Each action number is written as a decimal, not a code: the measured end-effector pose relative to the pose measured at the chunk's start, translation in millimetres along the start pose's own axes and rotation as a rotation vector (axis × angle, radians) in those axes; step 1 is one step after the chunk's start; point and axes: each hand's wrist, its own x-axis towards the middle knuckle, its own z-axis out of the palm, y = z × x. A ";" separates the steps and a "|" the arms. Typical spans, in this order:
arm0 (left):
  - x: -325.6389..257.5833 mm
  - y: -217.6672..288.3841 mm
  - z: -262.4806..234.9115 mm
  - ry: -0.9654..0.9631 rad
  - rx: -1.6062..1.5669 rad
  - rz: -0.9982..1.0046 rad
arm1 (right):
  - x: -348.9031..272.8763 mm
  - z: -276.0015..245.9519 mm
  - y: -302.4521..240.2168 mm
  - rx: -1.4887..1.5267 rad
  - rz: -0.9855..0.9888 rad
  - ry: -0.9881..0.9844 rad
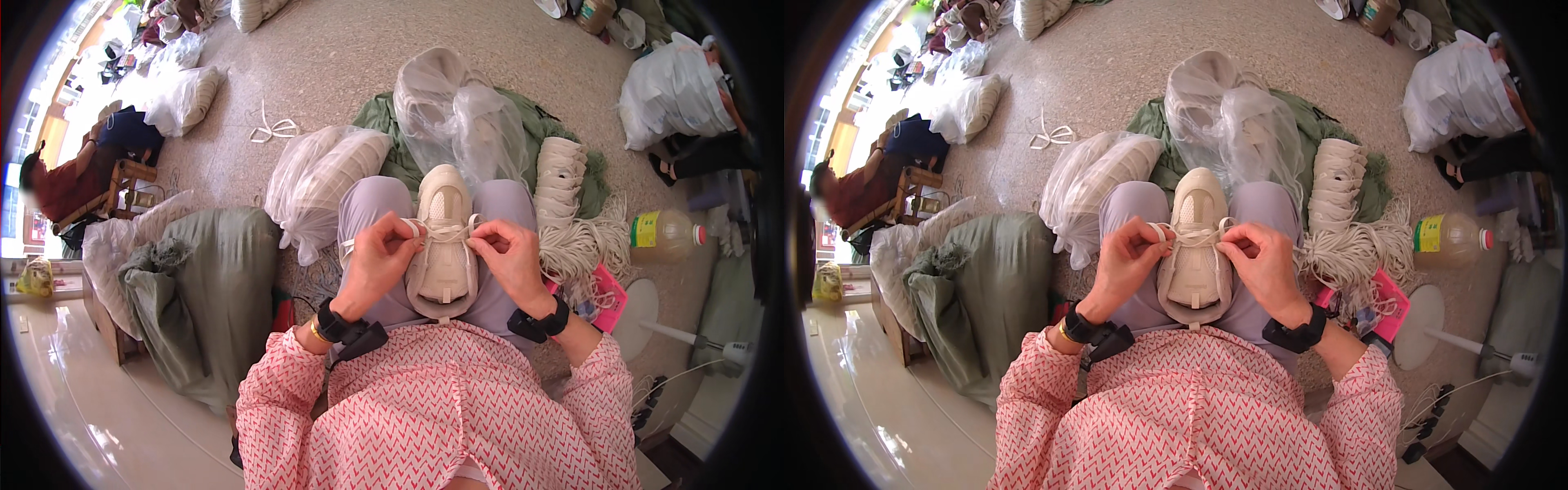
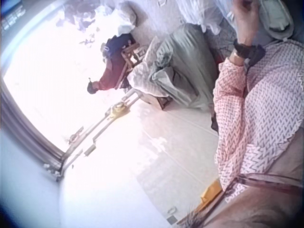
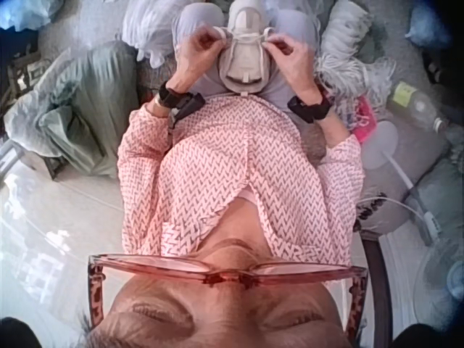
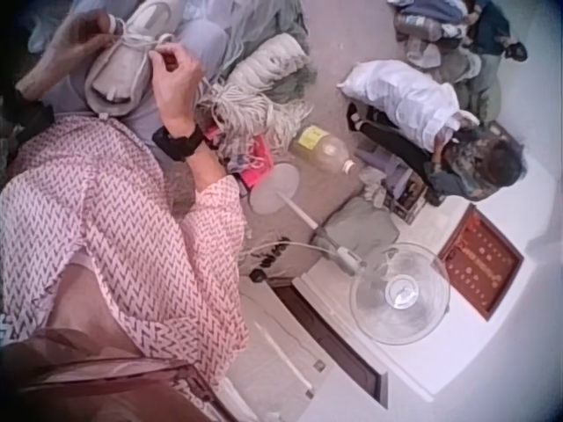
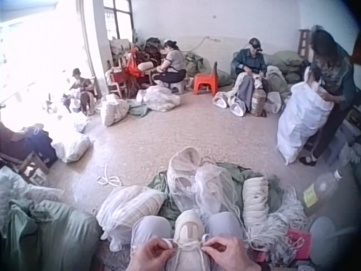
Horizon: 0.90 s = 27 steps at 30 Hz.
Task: Lacing a cream-colored sneaker while sitting on the floor in a production environment.
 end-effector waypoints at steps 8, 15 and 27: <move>-0.5 8.8 8.9 0.059 0.537 0.129 | -12.2 -3.8 -23.9 -0.383 -0.196 -0.073; -1.0 16.0 14.1 0.086 0.577 0.154 | -7.1 1.4 -28.9 -0.543 -0.225 -0.084; -0.4 14.9 16.6 0.106 0.614 0.234 | -12.8 2.1 -35.3 -0.606 -0.302 -0.173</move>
